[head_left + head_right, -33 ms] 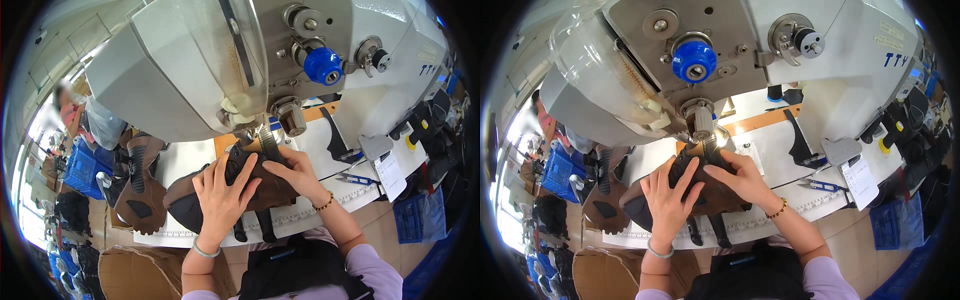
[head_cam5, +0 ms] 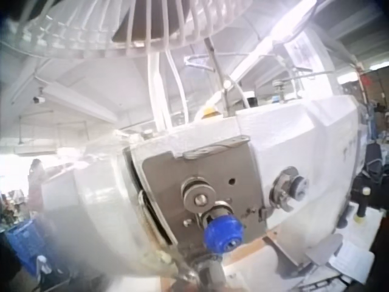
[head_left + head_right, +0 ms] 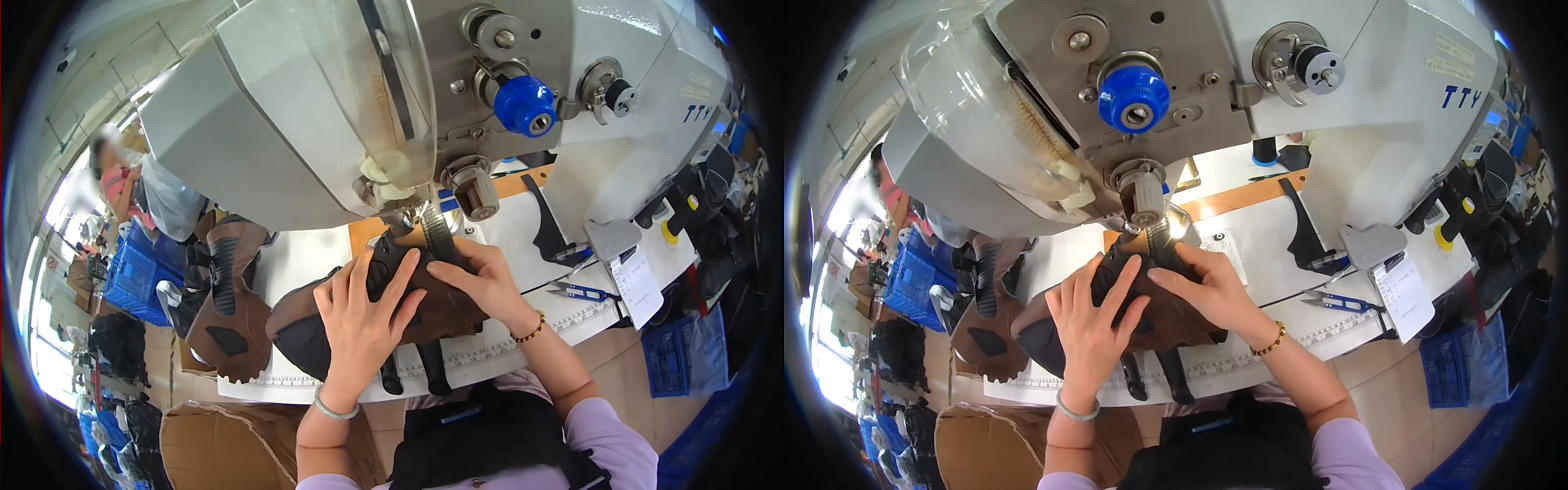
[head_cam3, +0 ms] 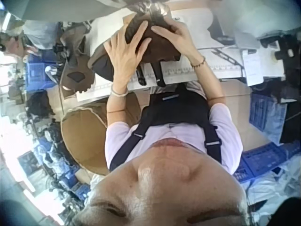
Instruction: The person sits down at a sewing workstation, repositions a cardboard bin, takes shoe parts from a box, and stitches the pieces together using a sewing machine.
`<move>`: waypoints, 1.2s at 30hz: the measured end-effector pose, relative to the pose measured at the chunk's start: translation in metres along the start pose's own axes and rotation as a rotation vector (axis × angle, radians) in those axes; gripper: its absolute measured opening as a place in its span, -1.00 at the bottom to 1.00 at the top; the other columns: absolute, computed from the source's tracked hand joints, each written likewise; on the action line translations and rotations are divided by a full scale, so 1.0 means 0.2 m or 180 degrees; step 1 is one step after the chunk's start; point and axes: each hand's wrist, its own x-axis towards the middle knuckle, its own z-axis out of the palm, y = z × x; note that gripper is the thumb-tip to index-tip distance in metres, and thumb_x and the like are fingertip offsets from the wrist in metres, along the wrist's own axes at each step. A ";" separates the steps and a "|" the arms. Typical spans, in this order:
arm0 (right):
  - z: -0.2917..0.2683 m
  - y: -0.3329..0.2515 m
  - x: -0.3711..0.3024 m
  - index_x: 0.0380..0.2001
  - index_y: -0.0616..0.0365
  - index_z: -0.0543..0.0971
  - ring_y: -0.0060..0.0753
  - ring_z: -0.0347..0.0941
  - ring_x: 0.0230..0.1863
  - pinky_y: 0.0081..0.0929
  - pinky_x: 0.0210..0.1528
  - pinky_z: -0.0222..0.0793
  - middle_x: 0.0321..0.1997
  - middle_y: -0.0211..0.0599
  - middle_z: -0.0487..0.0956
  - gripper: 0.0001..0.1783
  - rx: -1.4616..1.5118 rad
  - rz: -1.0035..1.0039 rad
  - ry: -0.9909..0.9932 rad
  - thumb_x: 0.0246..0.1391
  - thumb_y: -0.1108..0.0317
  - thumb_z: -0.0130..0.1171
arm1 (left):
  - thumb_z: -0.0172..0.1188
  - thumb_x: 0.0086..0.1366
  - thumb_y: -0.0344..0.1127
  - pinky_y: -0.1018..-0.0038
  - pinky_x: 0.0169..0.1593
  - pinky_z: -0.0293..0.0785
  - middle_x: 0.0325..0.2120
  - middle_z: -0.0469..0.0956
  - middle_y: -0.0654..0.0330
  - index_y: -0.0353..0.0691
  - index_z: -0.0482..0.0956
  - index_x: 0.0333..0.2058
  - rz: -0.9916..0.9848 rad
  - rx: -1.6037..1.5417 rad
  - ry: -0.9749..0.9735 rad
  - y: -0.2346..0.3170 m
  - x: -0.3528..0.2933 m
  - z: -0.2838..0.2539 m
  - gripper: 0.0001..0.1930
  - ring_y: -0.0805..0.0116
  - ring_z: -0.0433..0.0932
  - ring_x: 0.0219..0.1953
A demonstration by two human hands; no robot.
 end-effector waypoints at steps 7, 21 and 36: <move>0.01 -0.04 0.01 -0.41 0.27 0.49 -0.86 0.21 -0.47 -0.77 -0.50 0.14 -0.53 -0.64 0.42 -0.85 0.0080 0.0061 -0.0017 0.02 0.40 0.20 | 0.22 0.06 -0.04 0.39 -0.20 0.15 -0.16 0.40 0.14 0.20 0.50 -0.03 0.0017 -0.0072 0.0128 0.00 0.00 0.02 -0.57 0.26 0.38 -0.21; 0.02 -0.05 0.00 -0.29 0.27 0.55 -0.84 0.25 -0.46 -0.80 -0.47 0.16 -0.48 -0.59 0.48 -0.80 0.0331 0.0307 0.0056 0.03 0.39 0.19 | 0.23 0.04 -0.02 0.41 -0.23 0.13 -0.18 0.41 0.15 0.21 0.50 -0.04 -0.0060 -0.0082 0.0127 -0.01 0.02 0.02 -0.56 0.28 0.39 -0.22; 0.03 -0.05 -0.03 -0.38 0.34 0.51 -0.84 0.21 -0.48 -0.75 -0.49 0.16 -0.56 -0.59 0.41 -0.82 0.0512 0.0436 0.0447 0.07 0.39 0.14 | 0.20 0.07 -0.02 0.41 -0.21 0.14 -0.17 0.39 0.14 0.19 0.47 0.00 0.0032 -0.0022 0.0012 -0.03 0.03 0.03 -0.54 0.26 0.38 -0.18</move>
